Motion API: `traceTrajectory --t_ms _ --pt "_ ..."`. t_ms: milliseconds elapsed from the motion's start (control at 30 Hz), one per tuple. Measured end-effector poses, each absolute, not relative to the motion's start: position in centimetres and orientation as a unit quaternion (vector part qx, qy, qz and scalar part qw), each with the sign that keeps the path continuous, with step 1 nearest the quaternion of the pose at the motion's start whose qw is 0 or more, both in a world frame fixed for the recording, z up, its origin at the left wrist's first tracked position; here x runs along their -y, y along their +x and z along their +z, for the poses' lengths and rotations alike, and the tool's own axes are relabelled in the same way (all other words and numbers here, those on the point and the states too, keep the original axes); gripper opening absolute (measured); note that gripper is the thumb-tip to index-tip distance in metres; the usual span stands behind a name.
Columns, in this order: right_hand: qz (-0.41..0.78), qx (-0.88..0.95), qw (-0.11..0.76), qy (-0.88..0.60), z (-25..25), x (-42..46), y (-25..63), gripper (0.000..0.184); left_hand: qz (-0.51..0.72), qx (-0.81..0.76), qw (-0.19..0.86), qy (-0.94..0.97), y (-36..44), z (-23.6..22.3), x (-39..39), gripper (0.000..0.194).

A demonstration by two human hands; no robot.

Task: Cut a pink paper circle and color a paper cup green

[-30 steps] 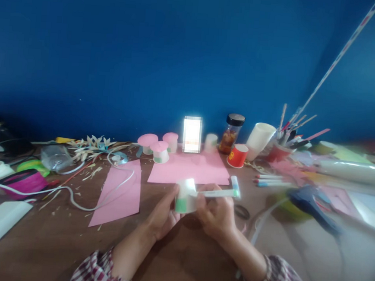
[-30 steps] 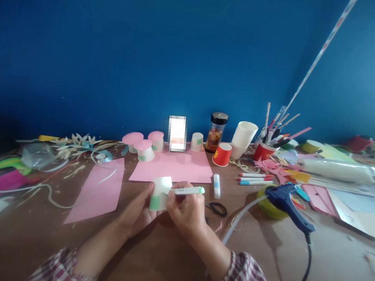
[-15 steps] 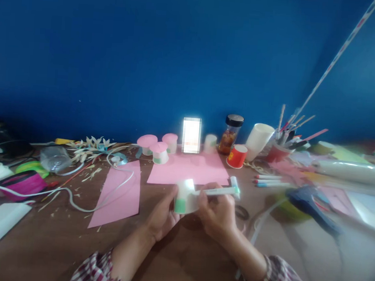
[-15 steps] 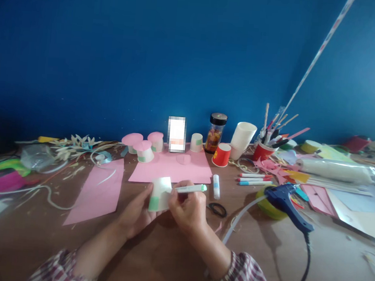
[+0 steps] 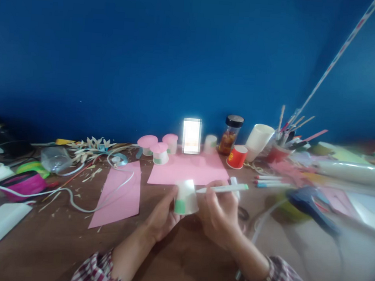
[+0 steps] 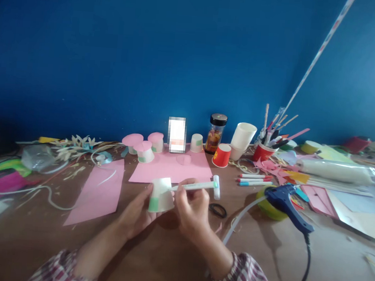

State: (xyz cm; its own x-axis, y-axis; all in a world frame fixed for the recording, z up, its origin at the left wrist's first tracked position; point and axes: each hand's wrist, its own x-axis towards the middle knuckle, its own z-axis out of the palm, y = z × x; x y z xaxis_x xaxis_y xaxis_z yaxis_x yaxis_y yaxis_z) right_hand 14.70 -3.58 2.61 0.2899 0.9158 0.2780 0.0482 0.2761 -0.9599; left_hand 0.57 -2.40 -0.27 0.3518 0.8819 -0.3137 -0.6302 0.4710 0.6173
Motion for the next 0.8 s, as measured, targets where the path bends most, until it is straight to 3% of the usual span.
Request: traceTrajectory --t_ms 133,433,633,800 --pt "0.349 0.461 0.66 -0.479 3.7 3.6 14.6 0.012 0.466 -0.33 0.796 0.202 0.5 -0.1 2.5 0.041" --pt "0.266 0.57 0.594 -0.501 2.5 3.7 15.6 0.01 0.487 -0.321 0.786 0.203 0.3 -0.5 2.3 0.051" --pt "0.249 0.577 0.59 -0.506 2.2 3.5 15.6 0.01 0.505 -0.276 0.788 0.219 0.4 -0.3 2.2 0.03" --pt "0.25 0.576 0.596 -0.501 2.3 3.5 15.7 0.011 0.488 -0.315 0.791 0.194 0.4 -0.2 2.3 0.035"
